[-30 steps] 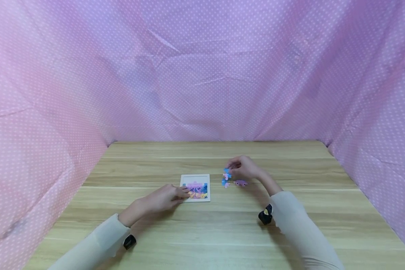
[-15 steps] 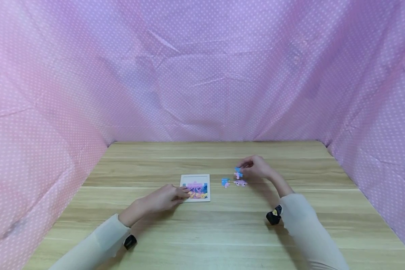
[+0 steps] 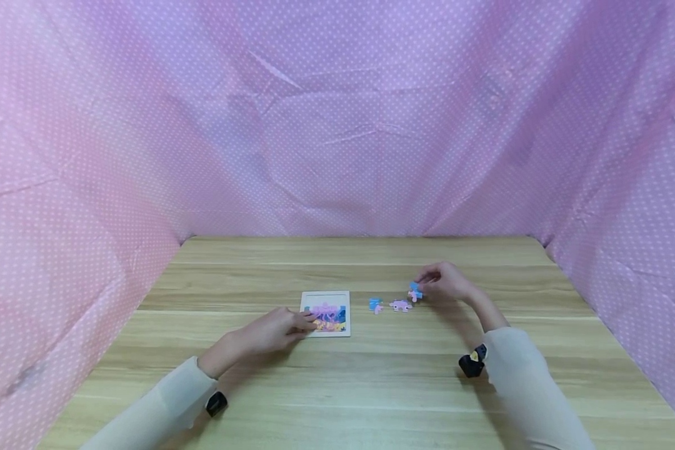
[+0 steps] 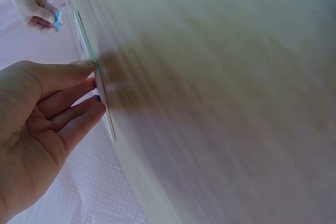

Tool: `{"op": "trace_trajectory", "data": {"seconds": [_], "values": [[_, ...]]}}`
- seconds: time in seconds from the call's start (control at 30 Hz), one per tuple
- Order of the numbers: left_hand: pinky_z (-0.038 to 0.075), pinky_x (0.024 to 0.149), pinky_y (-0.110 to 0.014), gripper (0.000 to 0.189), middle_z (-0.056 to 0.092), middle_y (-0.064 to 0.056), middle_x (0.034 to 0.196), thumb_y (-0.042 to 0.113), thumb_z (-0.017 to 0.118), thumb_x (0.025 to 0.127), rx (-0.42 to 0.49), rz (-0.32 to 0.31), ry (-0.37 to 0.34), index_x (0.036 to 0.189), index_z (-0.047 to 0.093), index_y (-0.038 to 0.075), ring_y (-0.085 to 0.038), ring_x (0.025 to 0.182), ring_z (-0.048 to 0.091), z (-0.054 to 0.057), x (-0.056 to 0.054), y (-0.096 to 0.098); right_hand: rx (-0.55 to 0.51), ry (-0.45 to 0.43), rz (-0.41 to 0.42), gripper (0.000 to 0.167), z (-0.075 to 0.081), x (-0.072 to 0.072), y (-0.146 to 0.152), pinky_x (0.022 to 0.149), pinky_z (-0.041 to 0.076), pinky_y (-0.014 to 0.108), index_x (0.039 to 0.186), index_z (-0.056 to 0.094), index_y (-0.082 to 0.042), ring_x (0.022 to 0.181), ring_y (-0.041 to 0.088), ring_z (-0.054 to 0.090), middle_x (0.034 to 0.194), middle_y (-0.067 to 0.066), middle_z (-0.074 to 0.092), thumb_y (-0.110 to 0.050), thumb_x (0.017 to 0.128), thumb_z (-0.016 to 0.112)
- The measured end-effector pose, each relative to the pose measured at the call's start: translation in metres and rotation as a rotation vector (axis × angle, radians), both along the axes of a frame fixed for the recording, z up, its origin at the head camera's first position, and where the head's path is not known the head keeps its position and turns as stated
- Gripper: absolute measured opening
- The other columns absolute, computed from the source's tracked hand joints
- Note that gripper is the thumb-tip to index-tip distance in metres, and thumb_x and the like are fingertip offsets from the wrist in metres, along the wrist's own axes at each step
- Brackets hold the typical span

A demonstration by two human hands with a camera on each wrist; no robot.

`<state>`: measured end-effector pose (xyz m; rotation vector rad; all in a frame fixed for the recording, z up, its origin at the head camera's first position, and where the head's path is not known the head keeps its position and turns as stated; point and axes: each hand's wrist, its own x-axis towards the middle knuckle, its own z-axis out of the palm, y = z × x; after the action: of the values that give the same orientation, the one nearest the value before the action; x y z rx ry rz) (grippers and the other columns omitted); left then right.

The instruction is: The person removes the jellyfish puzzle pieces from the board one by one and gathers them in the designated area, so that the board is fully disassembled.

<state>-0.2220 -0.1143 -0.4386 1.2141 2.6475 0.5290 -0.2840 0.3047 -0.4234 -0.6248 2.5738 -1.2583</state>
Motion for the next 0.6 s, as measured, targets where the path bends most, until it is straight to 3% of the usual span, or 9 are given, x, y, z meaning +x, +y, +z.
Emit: {"op": "trace_trajectory", "data": {"seconds": [0.33, 0.6], "values": [[0.049, 0.102, -0.036, 0.026, 0.062, -0.011, 0.132, 0.004, 0.063, 0.099, 0.01, 0.016, -0.012, 0.123, 0.072, 0.005, -0.021, 0.13, 0.054, -0.001, 0.0, 0.0, 0.011, -0.022, 0.017, 0.018, -0.009, 0.005, 0.015, 0.073, 0.056, 0.024, 0.105, 0.068, 0.015, 0.083, 0.021, 0.068, 0.097, 0.022, 0.072, 0.004, 0.091, 0.068], [0.048, 0.103, -0.037, 0.026, 0.062, -0.011, 0.133, 0.003, 0.063, 0.099, 0.013, 0.027, -0.036, 0.124, 0.071, 0.004, -0.022, 0.131, 0.053, 0.001, 0.0, 0.0, 0.047, 0.006, 0.03, 0.014, -0.013, 0.007, 0.017, 0.07, 0.054, 0.021, 0.099, 0.071, 0.012, 0.081, 0.012, 0.065, 0.092, 0.018, 0.073, 0.003, 0.088, 0.072]]}}
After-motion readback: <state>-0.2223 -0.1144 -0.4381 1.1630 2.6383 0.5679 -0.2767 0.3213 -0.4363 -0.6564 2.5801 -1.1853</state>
